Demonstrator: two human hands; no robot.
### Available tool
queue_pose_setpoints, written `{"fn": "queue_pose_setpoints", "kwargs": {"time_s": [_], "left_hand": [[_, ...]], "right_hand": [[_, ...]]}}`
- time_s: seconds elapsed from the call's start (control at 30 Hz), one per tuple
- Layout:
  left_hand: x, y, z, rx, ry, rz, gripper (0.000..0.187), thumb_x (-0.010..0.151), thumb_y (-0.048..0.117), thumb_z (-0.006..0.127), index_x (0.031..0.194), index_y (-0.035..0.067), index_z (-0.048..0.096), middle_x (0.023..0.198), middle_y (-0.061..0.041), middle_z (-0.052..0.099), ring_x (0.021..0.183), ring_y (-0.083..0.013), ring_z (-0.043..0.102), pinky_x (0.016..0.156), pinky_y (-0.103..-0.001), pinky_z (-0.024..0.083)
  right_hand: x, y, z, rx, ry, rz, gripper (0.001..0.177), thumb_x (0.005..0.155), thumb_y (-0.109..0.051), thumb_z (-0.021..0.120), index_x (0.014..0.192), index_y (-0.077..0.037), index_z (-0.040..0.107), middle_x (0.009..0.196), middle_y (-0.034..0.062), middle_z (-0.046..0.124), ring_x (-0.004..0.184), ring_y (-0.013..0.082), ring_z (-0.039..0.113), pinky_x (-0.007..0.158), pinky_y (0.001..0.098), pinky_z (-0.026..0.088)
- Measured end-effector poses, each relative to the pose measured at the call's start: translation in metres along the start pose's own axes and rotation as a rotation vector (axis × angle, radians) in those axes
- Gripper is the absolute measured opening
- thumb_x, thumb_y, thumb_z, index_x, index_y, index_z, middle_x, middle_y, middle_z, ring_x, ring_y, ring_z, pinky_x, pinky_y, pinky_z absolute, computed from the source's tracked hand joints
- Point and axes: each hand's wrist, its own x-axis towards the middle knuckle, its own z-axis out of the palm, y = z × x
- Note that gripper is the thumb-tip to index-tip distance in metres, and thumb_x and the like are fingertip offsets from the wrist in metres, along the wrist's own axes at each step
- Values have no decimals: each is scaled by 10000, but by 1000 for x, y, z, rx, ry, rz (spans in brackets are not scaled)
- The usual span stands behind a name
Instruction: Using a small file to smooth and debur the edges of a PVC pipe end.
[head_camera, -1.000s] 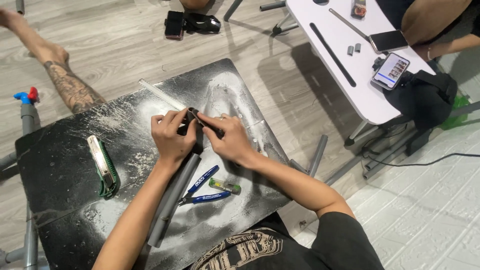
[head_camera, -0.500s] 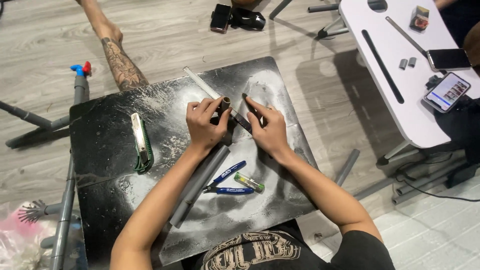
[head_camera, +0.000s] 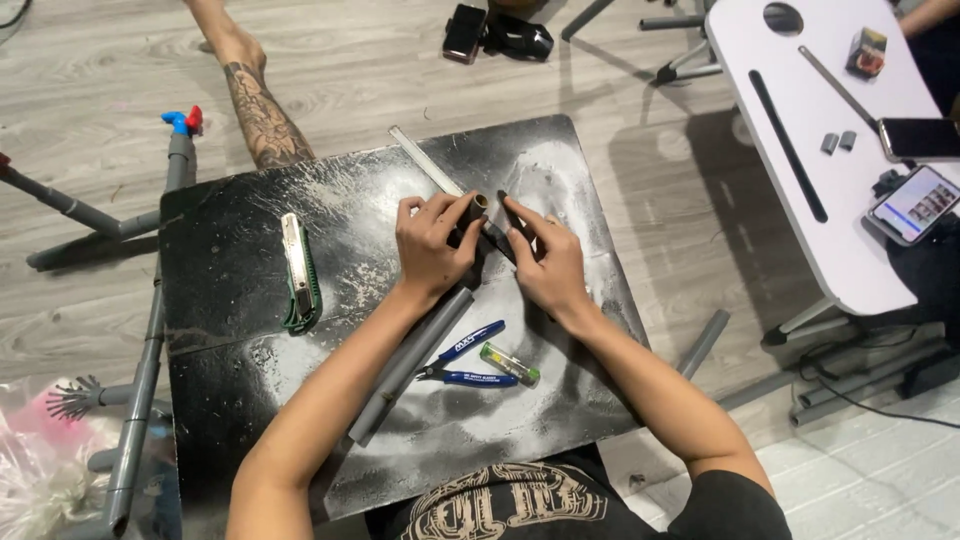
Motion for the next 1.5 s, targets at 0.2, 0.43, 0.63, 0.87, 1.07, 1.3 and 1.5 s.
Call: {"fn": "queue_pose_setpoints", "kwargs": {"time_s": [0.2, 0.43, 0.63, 0.87, 1.07, 1.3, 1.5], "left_hand": [[-22, -20, 23, 25, -30, 129, 320, 809, 204, 799, 1116, 130, 748, 845, 6, 682, 733, -191, 678, 867, -383, 432], [-19, -17, 17, 42, -26, 86, 285, 861, 261, 760, 1116, 136, 750, 835, 13, 678, 711, -178, 670, 847, -362, 436], [-19, -18, 19, 36, -30, 51, 262, 861, 259, 748, 1099, 150, 754, 805, 10, 685, 678, -180, 664, 830, -356, 436], [-25, -26, 27, 32, -33, 58, 279, 852, 285, 756, 1106, 169, 752, 806, 17, 678, 691, -184, 665, 852, -368, 429], [-22, -23, 24, 8, -51, 22, 277, 871, 306, 740, 1115, 176, 747, 815, 20, 675, 698, -192, 676, 841, -360, 439], [-21, -22, 21, -4, -30, -10, 303, 859, 300, 750, 1135, 175, 746, 826, 19, 674, 709, -197, 681, 809, -347, 444], [-29, -32, 37, -1, -46, -57, 289, 867, 321, 750, 1119, 181, 761, 807, 10, 690, 702, -194, 684, 813, -356, 445]], "right_hand": [[3, 9, 10, 30, -48, -28, 383, 923, -68, 675, 1298, -124, 732, 656, 126, 687, 638, 225, 573, 658, 329, 468], [-2, -7, 6, 40, -62, 25, 388, 920, -51, 674, 1299, -111, 725, 677, 144, 698, 651, 212, 580, 575, 309, 449], [-4, 1, 12, 68, -66, 46, 392, 903, -30, 683, 1284, -112, 730, 702, 154, 723, 657, 214, 594, 536, 289, 458], [-3, -10, 10, 121, -113, 184, 356, 959, -53, 635, 1302, -102, 714, 736, 137, 703, 684, 164, 517, 528, 236, 432], [-6, 2, 12, 30, -89, 88, 381, 934, -57, 672, 1307, -116, 721, 733, 163, 708, 684, 191, 586, 479, 264, 450], [-6, -13, 9, 11, -76, 69, 386, 920, -44, 676, 1293, -127, 733, 679, 137, 693, 644, 179, 559, 470, 257, 439], [-5, -13, 11, 121, -125, 220, 375, 955, -40, 641, 1315, -116, 715, 718, 134, 677, 674, 166, 503, 536, 236, 445]]}}
